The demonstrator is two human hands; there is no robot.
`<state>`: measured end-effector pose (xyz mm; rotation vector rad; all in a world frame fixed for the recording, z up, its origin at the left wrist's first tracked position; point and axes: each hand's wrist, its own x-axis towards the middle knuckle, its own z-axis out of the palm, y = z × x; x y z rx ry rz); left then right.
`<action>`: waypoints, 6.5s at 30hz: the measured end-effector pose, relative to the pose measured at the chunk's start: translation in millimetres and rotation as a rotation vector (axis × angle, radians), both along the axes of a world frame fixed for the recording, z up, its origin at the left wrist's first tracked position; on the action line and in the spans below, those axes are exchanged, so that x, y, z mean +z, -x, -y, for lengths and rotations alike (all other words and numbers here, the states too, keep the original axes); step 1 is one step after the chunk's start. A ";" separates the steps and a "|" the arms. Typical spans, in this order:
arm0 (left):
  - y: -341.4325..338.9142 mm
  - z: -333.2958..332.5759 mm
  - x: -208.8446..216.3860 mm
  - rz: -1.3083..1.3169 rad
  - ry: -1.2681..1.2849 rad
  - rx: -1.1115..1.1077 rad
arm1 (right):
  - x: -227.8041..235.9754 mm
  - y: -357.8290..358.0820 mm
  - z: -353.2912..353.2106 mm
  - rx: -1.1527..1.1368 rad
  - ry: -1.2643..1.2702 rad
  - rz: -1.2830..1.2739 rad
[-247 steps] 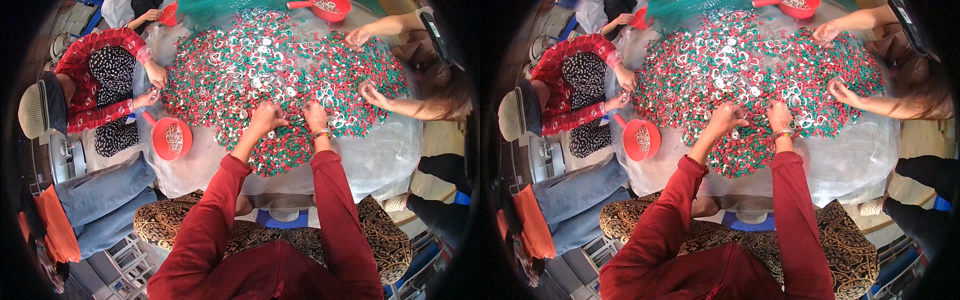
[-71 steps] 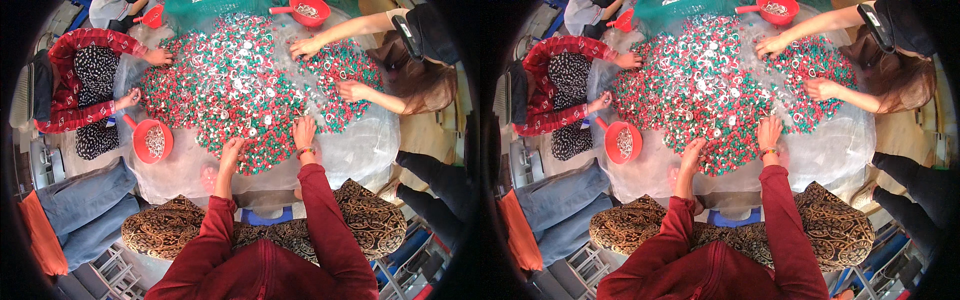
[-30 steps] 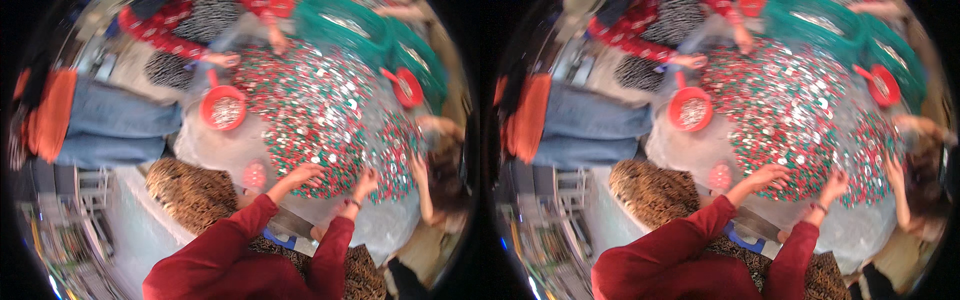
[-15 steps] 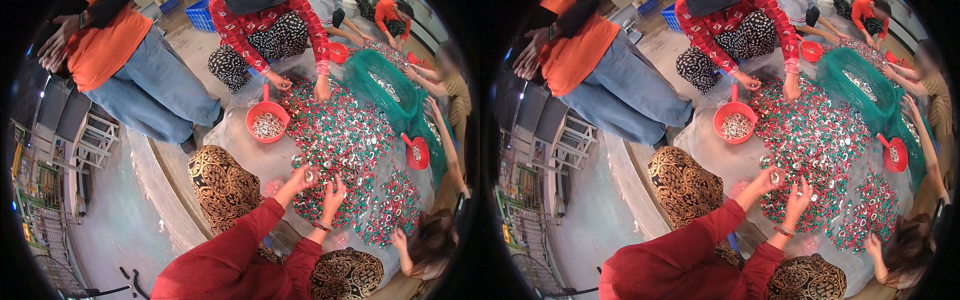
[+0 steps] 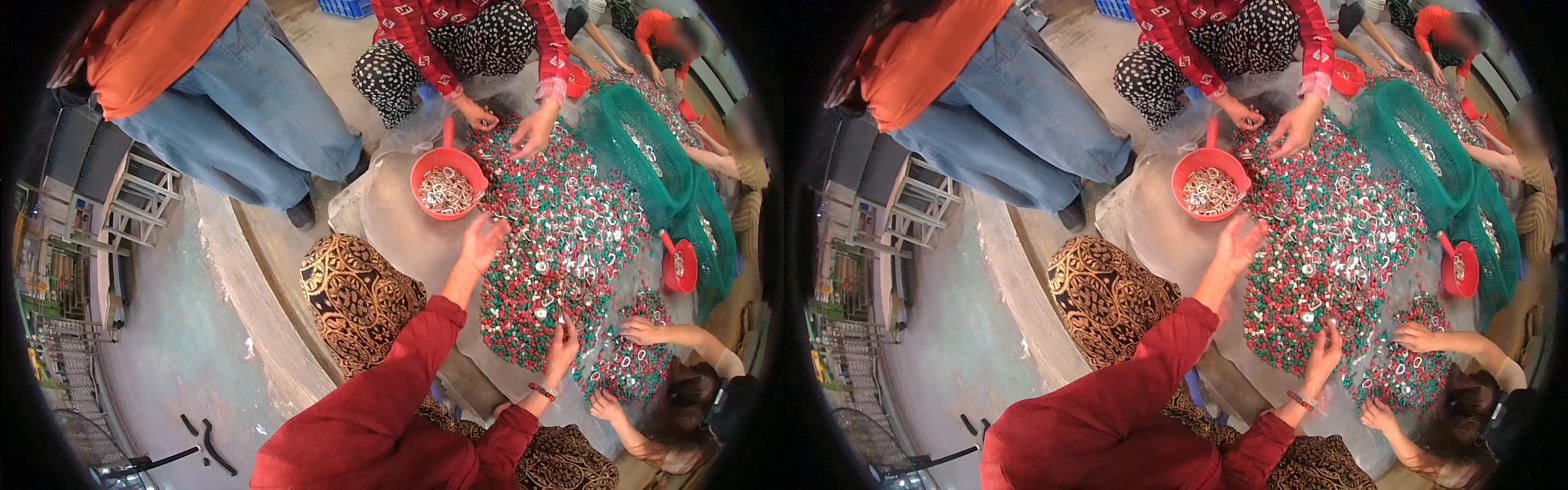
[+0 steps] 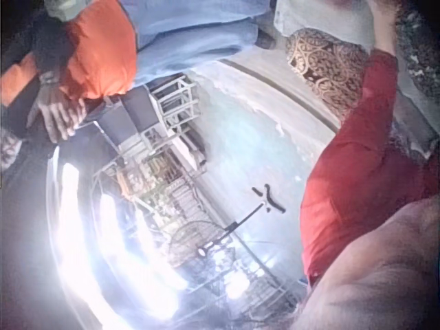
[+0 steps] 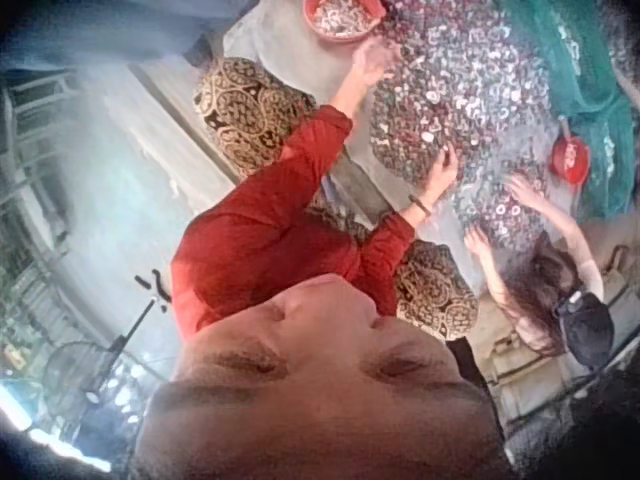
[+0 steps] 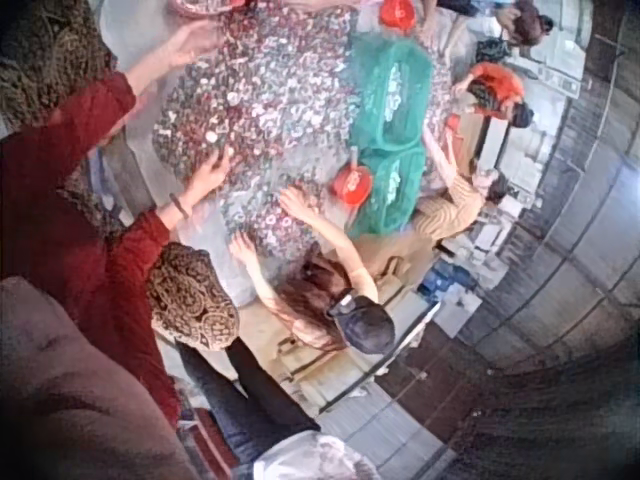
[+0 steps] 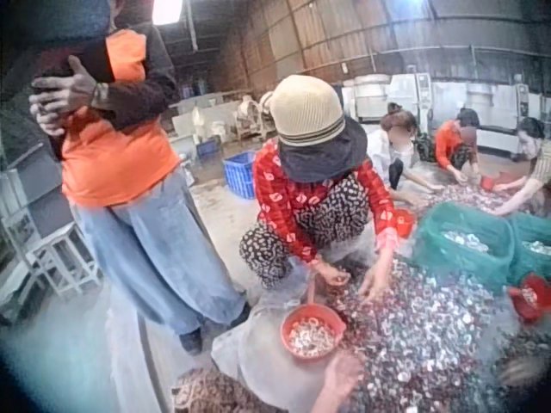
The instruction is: The person sits at a table with several others and sorts small red, green, and white plastic pieces by hand. They pick up pieces from a large pile and place them into a red bowl. The camera is head-mounted and moves frequently.
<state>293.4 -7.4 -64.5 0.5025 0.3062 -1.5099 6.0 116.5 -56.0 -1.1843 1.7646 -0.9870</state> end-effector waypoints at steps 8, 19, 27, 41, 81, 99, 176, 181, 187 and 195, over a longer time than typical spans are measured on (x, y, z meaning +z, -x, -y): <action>46.3 -21.0 16.0 0.029 0.068 -0.233 | 31.7 -13.0 2.6 -0.037 0.051 0.100; 46.6 -28.9 31.4 -0.121 0.112 -0.143 | 94.4 -45.6 16.4 -0.534 0.305 0.642; 10.9 -35.5 41.7 -0.084 0.226 -0.102 | 96.4 -58.6 19.4 -0.648 0.331 0.828; 26.7 -27.7 40.3 0.001 0.012 -0.042 | 76.2 19.1 -4.0 -1.006 0.279 0.620; 22.4 -51.8 -22.8 -0.110 -0.120 -0.003 | 52.0 94.0 -77.2 -1.320 0.426 0.623; 6.2 -48.5 -31.1 -0.106 -0.181 0.104 | 71.6 76.8 -56.7 -1.249 0.480 0.619; 180.9 38.1 -18.6 2.187 0.742 -1.027 | -14.1 58.3 9.4 -0.764 0.187 0.444; 220.4 42.6 -25.4 2.413 0.695 -1.215 | -28.2 65.1 -43.2 -1.229 0.374 0.996; 213.6 -0.3 -53.6 2.386 0.803 -1.295 | -32.3 70.8 -47.6 -1.233 0.329 1.173; 141.9 -42.4 -37.5 2.169 0.767 -1.499 | -4.8 68.7 -30.0 -0.920 0.416 1.376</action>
